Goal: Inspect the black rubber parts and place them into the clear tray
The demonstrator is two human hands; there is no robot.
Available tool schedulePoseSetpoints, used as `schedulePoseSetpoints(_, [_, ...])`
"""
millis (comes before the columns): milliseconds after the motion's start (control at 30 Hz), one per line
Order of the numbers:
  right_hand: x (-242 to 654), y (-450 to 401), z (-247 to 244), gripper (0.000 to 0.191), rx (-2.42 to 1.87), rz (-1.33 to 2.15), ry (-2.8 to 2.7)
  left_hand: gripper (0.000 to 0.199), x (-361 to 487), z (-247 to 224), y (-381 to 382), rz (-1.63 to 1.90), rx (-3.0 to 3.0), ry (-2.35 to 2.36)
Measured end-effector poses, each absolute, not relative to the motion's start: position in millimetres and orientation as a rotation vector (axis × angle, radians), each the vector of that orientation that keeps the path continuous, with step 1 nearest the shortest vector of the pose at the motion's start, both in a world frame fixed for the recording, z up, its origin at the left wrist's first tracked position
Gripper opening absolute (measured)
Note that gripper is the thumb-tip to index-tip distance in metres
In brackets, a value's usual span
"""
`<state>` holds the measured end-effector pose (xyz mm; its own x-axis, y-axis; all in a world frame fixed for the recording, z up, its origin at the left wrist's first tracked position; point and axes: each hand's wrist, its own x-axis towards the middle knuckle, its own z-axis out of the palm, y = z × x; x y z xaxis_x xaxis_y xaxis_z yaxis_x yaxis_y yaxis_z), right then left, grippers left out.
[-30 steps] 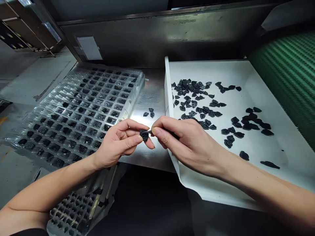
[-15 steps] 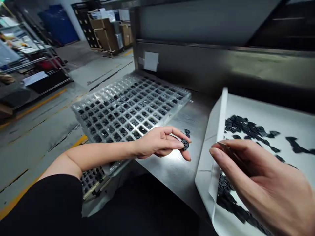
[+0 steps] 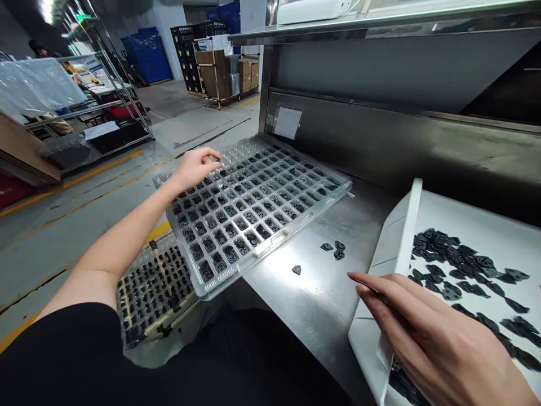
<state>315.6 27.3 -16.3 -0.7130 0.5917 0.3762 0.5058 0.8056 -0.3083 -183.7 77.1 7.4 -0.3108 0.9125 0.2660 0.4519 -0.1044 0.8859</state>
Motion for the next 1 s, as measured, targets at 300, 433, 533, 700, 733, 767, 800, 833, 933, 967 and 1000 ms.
schedulePoseSetpoints(300, [315.1,24.0,-19.4,0.029,-0.807,0.252,-2.568,0.01,-264.0,-12.3,78.7,1.224,1.392,1.878])
schedulePoseSetpoints(433, [318.7,24.5,-18.4,0.031,-0.853,0.283,-2.554,0.015,-260.0,-5.7,79.5,1.276,1.376,1.842])
schedulePoseSetpoints(533, [321.1,25.1,-16.6,0.033,-0.871,0.302,-2.538,0.019,-244.6,5.7,79.8,1.378,1.349,1.77])
schedulePoseSetpoints(700, [318.4,20.3,-8.5,0.035,-0.85,0.3,-2.406,0.062,-162.9,16.3,92.4,1.417,1.291,1.494])
schedulePoseSetpoints(733, [316.9,17.7,-6.0,0.033,-0.865,0.284,-2.365,0.07,-137.1,15.5,94.4,1.37,1.251,1.338])
schedulePoseSetpoints(767, [315.4,14.8,-3.6,0.032,-0.891,0.268,-2.328,0.075,-109.2,13.8,95.3,1.3,1.205,1.193])
schedulePoseSetpoints(800, [314.0,11.9,-1.2,0.03,-0.919,0.25,-2.297,0.079,-80.0,11.3,94.9,1.236,1.171,1.084])
schedulePoseSetpoints(833, [312.7,9.3,0.9,0.029,-0.945,0.239,-2.276,0.082,-50.8,8.4,93.2,1.165,1.15,0.991])
schedulePoseSetpoints(933, [310.6,6.5,4.5,0.026,-0.976,0.239,-2.243,0.093,28.0,-0.6,83.6,0.901,1.12,0.788])
schedulePoseSetpoints(967, [310.5,7.6,4.8,0.025,-0.974,0.244,-2.246,0.095,49.0,-3.1,80.3,0.834,1.117,0.731])
schedulePoseSetpoints(1000, [310.5,9.6,4.8,0.025,-0.968,0.247,-2.252,0.098,66.9,-5.2,77.4,0.777,1.113,0.682])
